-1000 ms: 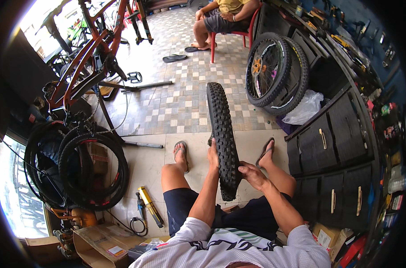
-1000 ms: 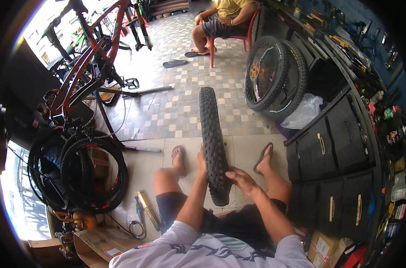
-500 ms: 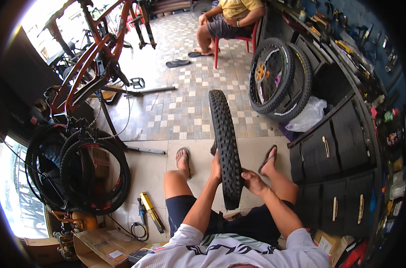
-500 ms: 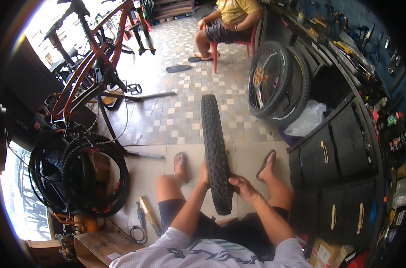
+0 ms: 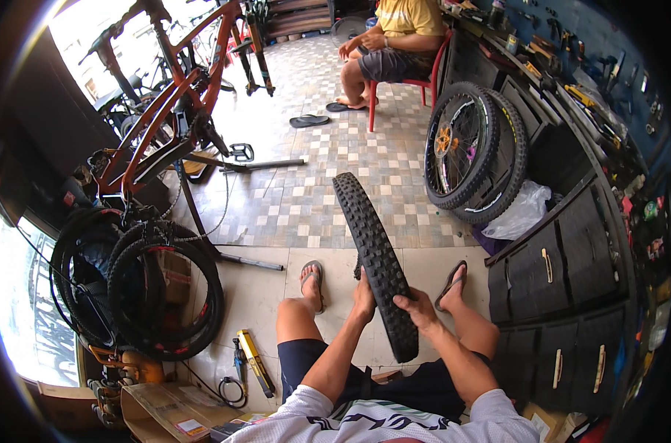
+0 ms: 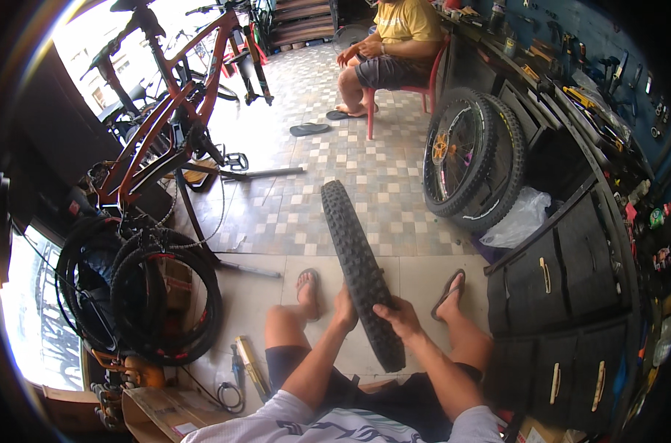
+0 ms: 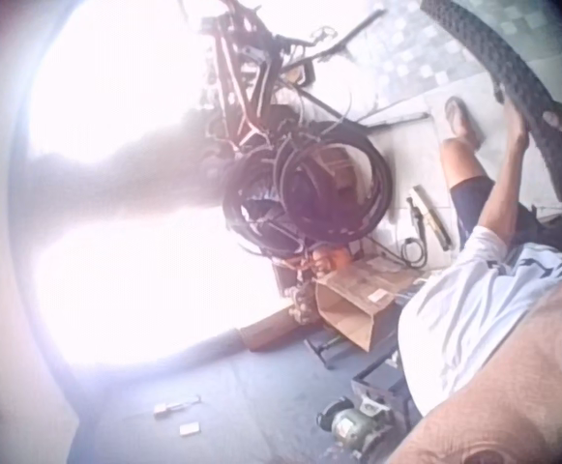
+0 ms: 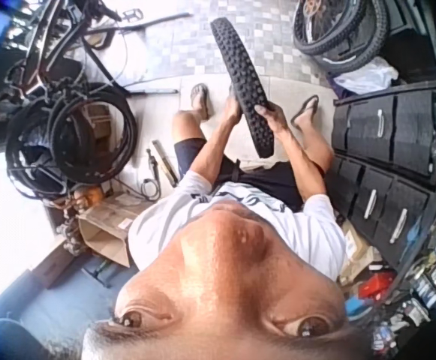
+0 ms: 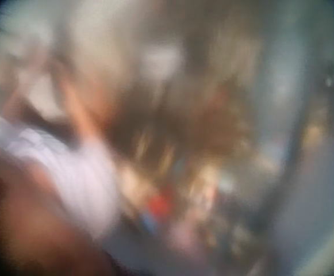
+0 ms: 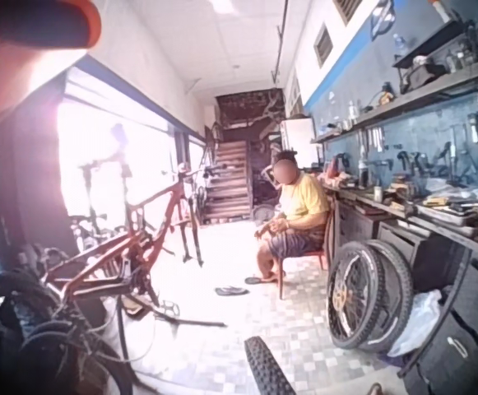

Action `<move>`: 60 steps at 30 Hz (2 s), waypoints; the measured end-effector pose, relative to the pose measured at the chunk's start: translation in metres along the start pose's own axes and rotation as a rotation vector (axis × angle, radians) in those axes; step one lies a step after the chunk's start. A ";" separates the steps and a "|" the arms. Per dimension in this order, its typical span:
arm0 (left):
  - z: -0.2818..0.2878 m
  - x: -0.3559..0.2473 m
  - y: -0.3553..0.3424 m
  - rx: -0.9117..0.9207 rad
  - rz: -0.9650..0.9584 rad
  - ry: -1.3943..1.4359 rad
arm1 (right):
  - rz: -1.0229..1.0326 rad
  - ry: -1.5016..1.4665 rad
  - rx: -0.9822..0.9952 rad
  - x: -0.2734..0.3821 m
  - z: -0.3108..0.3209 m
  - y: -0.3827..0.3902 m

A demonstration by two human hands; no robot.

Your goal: The person removes a tire from a bicycle wheel, then installs a new tire onto the same wheel. The person works by hand, manipulating the tire bead onto the rim.

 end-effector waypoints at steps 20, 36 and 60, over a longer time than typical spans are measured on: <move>-0.005 -0.026 -0.058 -0.007 -0.277 -0.022 | 0.706 1.540 -0.364 0.146 0.005 -0.084; 0.029 -0.015 -0.077 0.017 -0.385 0.590 | 0.713 1.545 -0.382 0.149 -0.004 -0.097; 0.033 -0.004 -0.033 -0.079 -0.090 0.085 | 0.556 1.475 -0.178 0.140 -0.026 -0.100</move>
Point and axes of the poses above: each hand's wrist, its own y-axis away from the middle knuckle, its own z-axis out of the back of the hand, x = y × z, the point moved 2 cm from there along -y, towards the middle knuckle, and after that the axes turned 4 degrees about y, right-handed, at the moved point
